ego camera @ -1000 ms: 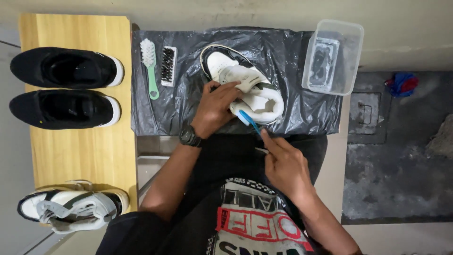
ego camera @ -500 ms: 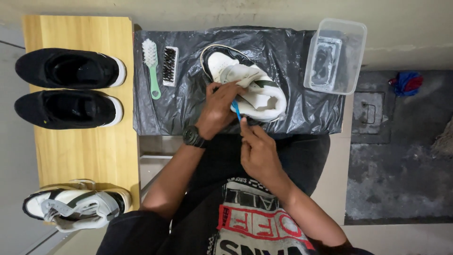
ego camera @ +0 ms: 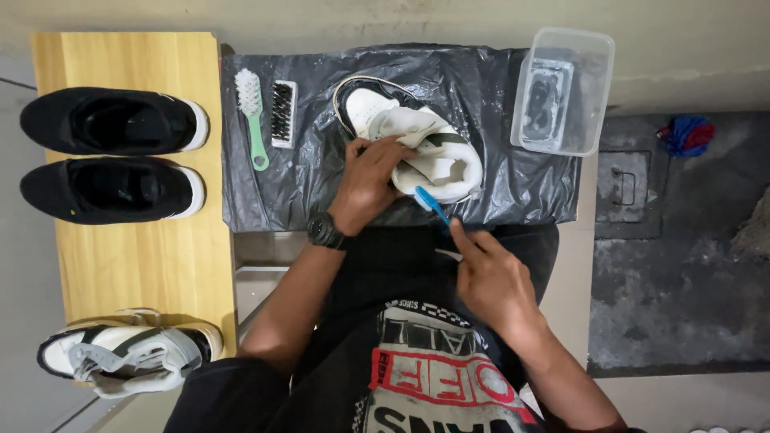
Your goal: Cleaning a sneaker by scrubbing the upper and sole with brushes and cleaning solution.
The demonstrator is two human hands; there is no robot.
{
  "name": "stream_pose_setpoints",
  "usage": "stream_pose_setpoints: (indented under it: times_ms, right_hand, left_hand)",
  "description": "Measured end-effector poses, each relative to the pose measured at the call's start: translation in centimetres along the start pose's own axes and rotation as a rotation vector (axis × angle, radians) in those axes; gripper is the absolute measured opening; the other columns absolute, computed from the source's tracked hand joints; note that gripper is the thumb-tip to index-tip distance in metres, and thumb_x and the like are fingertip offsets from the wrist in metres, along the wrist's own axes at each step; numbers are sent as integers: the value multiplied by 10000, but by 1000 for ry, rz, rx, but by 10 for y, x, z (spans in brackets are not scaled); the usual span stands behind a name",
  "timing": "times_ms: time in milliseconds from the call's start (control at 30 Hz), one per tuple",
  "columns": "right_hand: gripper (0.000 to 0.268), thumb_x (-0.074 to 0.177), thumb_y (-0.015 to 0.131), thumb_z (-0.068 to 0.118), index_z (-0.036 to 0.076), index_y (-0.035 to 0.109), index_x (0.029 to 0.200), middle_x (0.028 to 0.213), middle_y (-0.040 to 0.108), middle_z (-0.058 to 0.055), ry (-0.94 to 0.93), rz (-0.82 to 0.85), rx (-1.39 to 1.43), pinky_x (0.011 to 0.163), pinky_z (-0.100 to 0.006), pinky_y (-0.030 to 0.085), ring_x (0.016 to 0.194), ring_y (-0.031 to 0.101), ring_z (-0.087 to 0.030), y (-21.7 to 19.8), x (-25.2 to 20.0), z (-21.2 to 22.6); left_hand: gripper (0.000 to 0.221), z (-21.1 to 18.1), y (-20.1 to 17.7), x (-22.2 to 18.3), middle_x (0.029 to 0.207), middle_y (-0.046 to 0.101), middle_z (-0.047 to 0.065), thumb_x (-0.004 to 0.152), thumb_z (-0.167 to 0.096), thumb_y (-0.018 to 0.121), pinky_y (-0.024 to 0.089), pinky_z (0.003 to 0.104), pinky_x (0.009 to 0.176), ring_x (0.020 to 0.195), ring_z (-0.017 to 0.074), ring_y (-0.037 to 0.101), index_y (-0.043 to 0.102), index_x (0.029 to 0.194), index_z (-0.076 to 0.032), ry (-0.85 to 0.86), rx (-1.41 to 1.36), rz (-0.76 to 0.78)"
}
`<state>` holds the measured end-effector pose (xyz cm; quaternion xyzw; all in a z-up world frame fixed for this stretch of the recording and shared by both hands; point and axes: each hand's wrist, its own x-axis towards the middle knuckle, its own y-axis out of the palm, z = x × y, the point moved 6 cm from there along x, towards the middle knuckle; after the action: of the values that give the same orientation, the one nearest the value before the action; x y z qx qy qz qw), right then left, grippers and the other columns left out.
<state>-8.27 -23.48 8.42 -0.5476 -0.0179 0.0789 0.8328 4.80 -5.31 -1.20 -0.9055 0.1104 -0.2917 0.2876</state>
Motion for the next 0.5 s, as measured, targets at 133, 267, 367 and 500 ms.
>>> stream_pose_setpoints:
  times_ms: [133, 267, 367, 500]
  right_hand:
    - [502, 874, 574, 151, 211, 716, 1351, 992, 738, -63, 14, -47, 84, 589, -427, 610, 853, 739, -338, 32, 3, -10]
    - [507, 884, 556, -7, 73, 676, 1370, 900, 739, -144, -63, -112, 422, 644, -382, 610, 820, 741, -347, 37, 24, 17]
    - [487, 888, 575, -45, 16, 653, 1366, 898, 742, -198, -27, -126, 597, 638, -413, 599, 826, 742, -383, 38, 36, 23]
    - [472, 918, 576, -78, -18, 604, 1385, 918, 758, -225, 131, -87, 956, 596, -354, 578, 696, 727, -240, 67, 34, 14]
  left_hand:
    - [527, -7, -1, 3, 1114, 708, 81, 771, -352, 894, 282, 457, 1069, 1239, 238, 627, 653, 1189, -139, 3, -4, 7]
    - [738, 6, 11, -7, 1180, 696, 103, 623, -196, 955, 243, 519, 1110, 1281, 273, 592, 616, 1273, -110, 14, 71, 78]
    - [808, 4, 14, -7, 1206, 688, 124, 586, -163, 954, 237, 536, 1114, 1293, 290, 582, 597, 1307, -83, 22, 70, 91]
    - [756, 6, 13, -8, 1235, 671, 140, 688, -157, 923, 233, 534, 1112, 1303, 313, 574, 585, 1359, -72, 11, 13, 73]
